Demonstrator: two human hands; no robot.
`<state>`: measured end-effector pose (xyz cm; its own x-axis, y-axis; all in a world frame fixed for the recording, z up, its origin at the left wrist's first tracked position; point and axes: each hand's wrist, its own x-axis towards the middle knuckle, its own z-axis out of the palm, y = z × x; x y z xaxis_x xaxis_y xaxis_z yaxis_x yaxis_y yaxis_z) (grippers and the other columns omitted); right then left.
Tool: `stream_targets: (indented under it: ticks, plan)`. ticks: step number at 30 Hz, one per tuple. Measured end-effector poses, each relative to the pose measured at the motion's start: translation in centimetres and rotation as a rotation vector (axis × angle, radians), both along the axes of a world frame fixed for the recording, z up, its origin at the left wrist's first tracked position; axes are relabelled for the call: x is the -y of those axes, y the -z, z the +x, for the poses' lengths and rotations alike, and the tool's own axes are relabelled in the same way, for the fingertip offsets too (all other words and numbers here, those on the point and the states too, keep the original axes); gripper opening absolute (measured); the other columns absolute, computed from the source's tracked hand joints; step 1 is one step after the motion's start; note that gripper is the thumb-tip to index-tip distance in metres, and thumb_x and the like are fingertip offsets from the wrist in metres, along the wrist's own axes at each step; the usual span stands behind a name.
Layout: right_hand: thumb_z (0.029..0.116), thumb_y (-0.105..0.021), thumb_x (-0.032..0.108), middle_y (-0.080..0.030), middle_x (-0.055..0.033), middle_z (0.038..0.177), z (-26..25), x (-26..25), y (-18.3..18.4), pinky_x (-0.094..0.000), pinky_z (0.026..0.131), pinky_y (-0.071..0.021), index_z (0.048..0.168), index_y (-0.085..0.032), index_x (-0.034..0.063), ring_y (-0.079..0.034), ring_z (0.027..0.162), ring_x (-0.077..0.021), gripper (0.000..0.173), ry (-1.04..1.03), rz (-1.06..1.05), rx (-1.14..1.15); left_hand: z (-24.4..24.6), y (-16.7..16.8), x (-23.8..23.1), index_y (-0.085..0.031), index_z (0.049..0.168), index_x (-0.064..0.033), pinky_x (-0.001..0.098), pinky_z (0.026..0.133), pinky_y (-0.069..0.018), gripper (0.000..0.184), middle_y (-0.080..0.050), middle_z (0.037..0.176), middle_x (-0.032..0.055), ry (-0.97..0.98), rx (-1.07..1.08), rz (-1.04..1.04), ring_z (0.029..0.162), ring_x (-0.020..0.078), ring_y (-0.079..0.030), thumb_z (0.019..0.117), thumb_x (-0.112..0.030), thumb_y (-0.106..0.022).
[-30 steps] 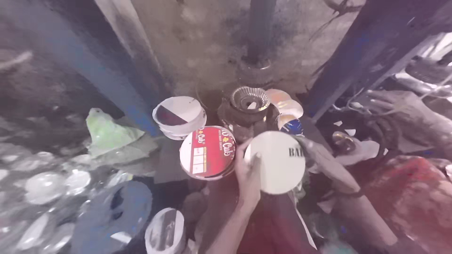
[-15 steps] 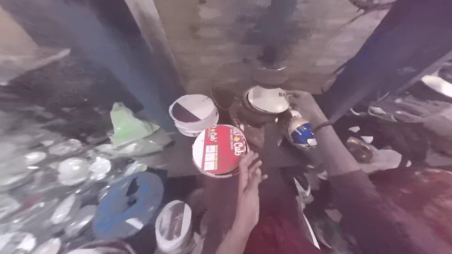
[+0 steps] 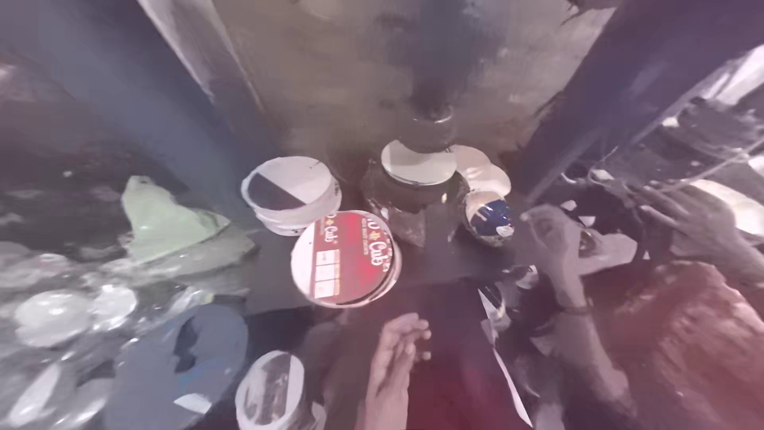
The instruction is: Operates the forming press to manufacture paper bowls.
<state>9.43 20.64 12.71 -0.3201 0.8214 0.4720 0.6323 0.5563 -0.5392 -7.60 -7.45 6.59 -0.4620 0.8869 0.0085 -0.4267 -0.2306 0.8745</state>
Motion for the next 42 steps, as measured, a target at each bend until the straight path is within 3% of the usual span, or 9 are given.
stream_targets:
  ticks: [6,12,21,24,29,31,34,38,42]
  plan:
    - [0.0923,-0.075,0.025,-0.067,-0.019,0.13,-2.6,2.4,4.9,-0.0659,0.113,-0.0347,0.126,-0.069,0.0018,-0.062,0.125,-0.0381,0.042,-0.166,0.056,0.183,2.2,0.8,-0.7,-0.059,0.125,-0.0104,0.0286,0.084,-0.058,0.029,-0.071,0.112,-0.0021,0.246,-0.031,-0.025,0.101,0.0114,-0.068,0.1041,-0.007,-0.04]
    - [0.098,-0.057,-0.001,-0.073,-0.0223,0.114,-3.1,2.8,5.6,-0.0586,0.08,-0.0575,0.12,-0.071,-0.0019,-0.073,0.098,-0.0423,0.026,0.019,0.116,0.131,2.5,0.9,-0.1,-0.062,0.123,-0.0132,0.0287,0.085,-0.0582,0.028,-0.073,0.106,-0.0036,0.217,-0.071,-0.037,0.097,0.0106,-0.069,0.1053,-0.008,-0.04]
    - [0.1011,-0.061,0.01,-0.065,-0.0329,0.12,-0.6,2.3,2.9,-0.0742,0.092,-0.0455,0.122,-0.069,-0.0021,-0.061,0.112,-0.0558,0.026,0.077,-0.174,0.395,-0.1,1.2,1.5,-0.064,0.12,-0.0115,0.0269,0.082,-0.0587,0.024,-0.073,0.102,-0.0006,-0.013,-0.09,-0.019,0.092,0.0111,-0.07,0.1055,-0.013,-0.045]
    - [0.103,-0.059,0.016,-0.065,-0.0303,0.123,-3.1,4.0,0.9,-0.0737,0.095,-0.0403,0.126,-0.067,-0.0016,-0.058,0.118,-0.054,0.03,-0.037,0.02,0.283,-2.1,0.9,2.3,-0.066,0.118,-0.0136,0.0263,0.081,-0.0583,0.024,-0.073,0.101,-0.002,-0.193,-0.162,0.042,0.091,0.01,-0.069,0.1059,-0.014,-0.045]
    - [0.0969,-0.067,0.016,-0.074,-0.0159,0.095,-12.2,10.8,1.3,-0.058,0.085,-0.0489,0.096,-0.077,0.0044,-0.069,0.091,-0.0357,0.016,-0.457,0.332,-0.045,-4.8,0.7,4.5,-0.064,0.115,-0.0154,0.0246,0.077,-0.0587,0.025,-0.073,0.097,-0.0046,-0.476,-0.152,0.054,0.088,0.0082,-0.07,0.1045,-0.009,-0.043]
    - [0.0942,-0.071,0.018,-0.074,-0.0133,0.109,-16.0,13.2,2.5,-0.0557,0.094,-0.0477,0.105,-0.077,0.0077,-0.069,0.107,-0.0334,0.016,-0.61,0.354,-0.039,-5.7,0.9,5.5,-0.063,0.116,-0.0145,0.0255,0.077,-0.0589,0.026,-0.073,0.097,-0.0047,-0.533,-0.159,0.037,0.088,0.0087,-0.07,0.1036,-0.007,-0.042]
    - [0.0945,-0.07,0.03,-0.06,-0.0204,0.142,-18.8,15.9,3.3,-0.0639,0.114,-0.0338,0.14,-0.06,0.0034,-0.053,0.137,-0.0397,0.054,-0.749,0.265,0.175,-6.7,1.4,6.6,-0.063,0.117,-0.0137,0.0259,0.077,-0.059,0.028,-0.073,0.098,-0.0039,-0.583,-0.159,0.045,0.087,0.0086,-0.07,0.103,-0.005,-0.041]
    - [0.0958,-0.068,0.02,-0.075,-0.0133,0.114,-18.8,16.7,2.9,-0.0484,0.095,-0.0558,0.11,-0.075,0.0057,-0.071,0.112,-0.0316,0.021,-0.741,0.34,0.208,-7.2,1.6,7.3,-0.062,0.118,-0.0115,0.0262,0.077,-0.0593,0.029,-0.073,0.096,-0.0034,-0.613,-0.088,0.022,0.085,0.0088,-0.07,0.1019,-0.002,-0.038]
    - [0.0921,-0.066,0.005,-0.076,-0.014,0.1,-18.2,15.4,1.9,-0.044,0.075,-0.0603,0.099,-0.078,0.005,-0.075,0.09,-0.0307,0.014,-0.782,0.365,0.109,-7.6,1.7,7.0,-0.056,0.124,-0.0116,0.0275,0.073,-0.06,0.029,-0.074,0.102,-0.0026,-0.519,-0.035,-0.004,0.088,0.0118,-0.071,0.1068,-0.019,-0.035]
